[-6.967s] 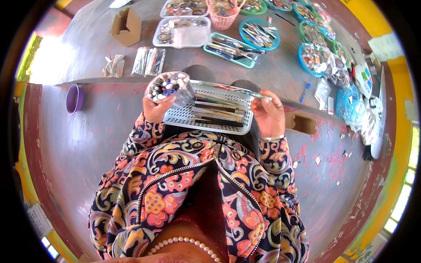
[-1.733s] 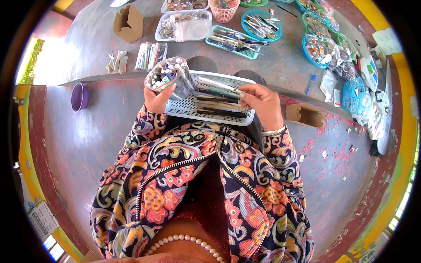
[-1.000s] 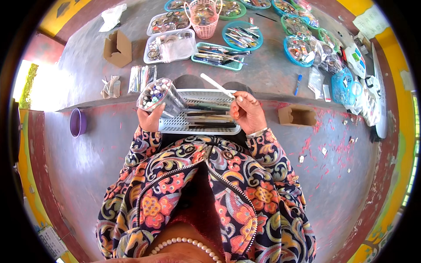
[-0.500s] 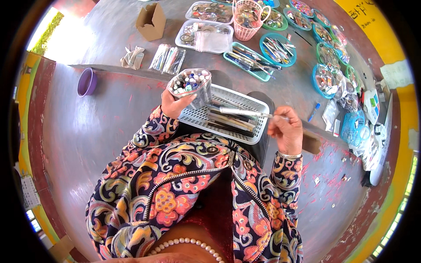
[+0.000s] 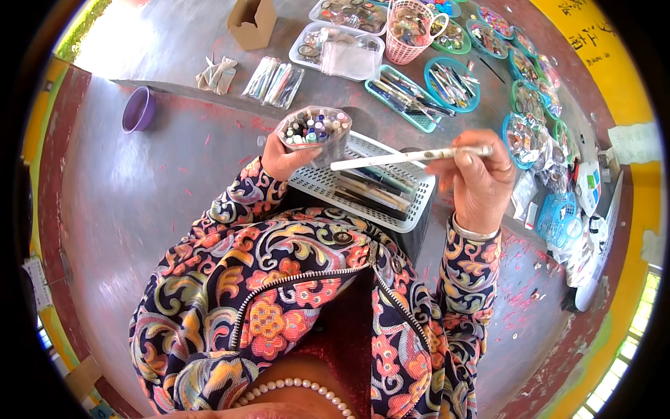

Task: The person sits at a table and organizes various stationery items. They pick up pens and markers from a white plastic basket, inspect them, and place them into a clear plastic container. The person also handles small plastic bags and other items on the table.

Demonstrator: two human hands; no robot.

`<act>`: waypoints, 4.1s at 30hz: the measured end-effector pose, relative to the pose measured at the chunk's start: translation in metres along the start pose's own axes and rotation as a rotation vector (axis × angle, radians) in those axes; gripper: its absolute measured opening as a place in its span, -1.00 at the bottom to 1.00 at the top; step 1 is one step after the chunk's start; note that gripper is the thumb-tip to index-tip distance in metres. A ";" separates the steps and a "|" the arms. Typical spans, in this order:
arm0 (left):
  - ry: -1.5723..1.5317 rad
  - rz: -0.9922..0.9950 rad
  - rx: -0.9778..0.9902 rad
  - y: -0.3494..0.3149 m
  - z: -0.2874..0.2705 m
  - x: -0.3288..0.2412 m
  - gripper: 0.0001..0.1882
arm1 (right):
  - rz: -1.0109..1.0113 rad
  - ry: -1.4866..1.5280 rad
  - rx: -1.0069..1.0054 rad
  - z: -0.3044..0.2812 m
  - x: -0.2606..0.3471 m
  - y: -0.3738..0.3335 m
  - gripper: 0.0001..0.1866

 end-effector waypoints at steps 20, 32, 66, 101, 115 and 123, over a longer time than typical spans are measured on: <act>0.035 0.025 0.010 0.000 0.001 0.003 -0.33 | -0.079 -0.507 0.217 0.068 0.013 0.028 -0.81; 0.141 0.081 0.042 -0.002 0.007 -0.001 -0.30 | -0.095 -0.836 0.346 0.100 0.020 0.038 -0.79; 0.057 0.071 0.067 -0.006 0.007 -0.010 -0.33 | -0.074 -0.770 0.455 0.123 0.009 0.045 -0.82; 0.019 0.099 0.067 -0.003 0.004 -0.005 -0.36 | -0.520 -1.052 0.518 0.127 -0.035 0.006 -0.75; 0.007 0.061 0.039 0.000 -0.003 0.000 -0.25 | -0.059 -0.801 0.244 0.032 -0.041 0.013 -0.82; 0.053 -0.016 0.007 0.000 -0.001 0.001 -0.30 | -0.059 -1.311 0.472 0.021 -0.087 -0.054 -0.90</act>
Point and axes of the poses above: each hand's wrist, its own y-axis towards the middle knuckle, its own z-axis out of the palm, x = y × z, the point moved 8 cm from there along y, towards the middle knuckle, and after that the axes turned 2 degrees about y, right-handed, at the moved point
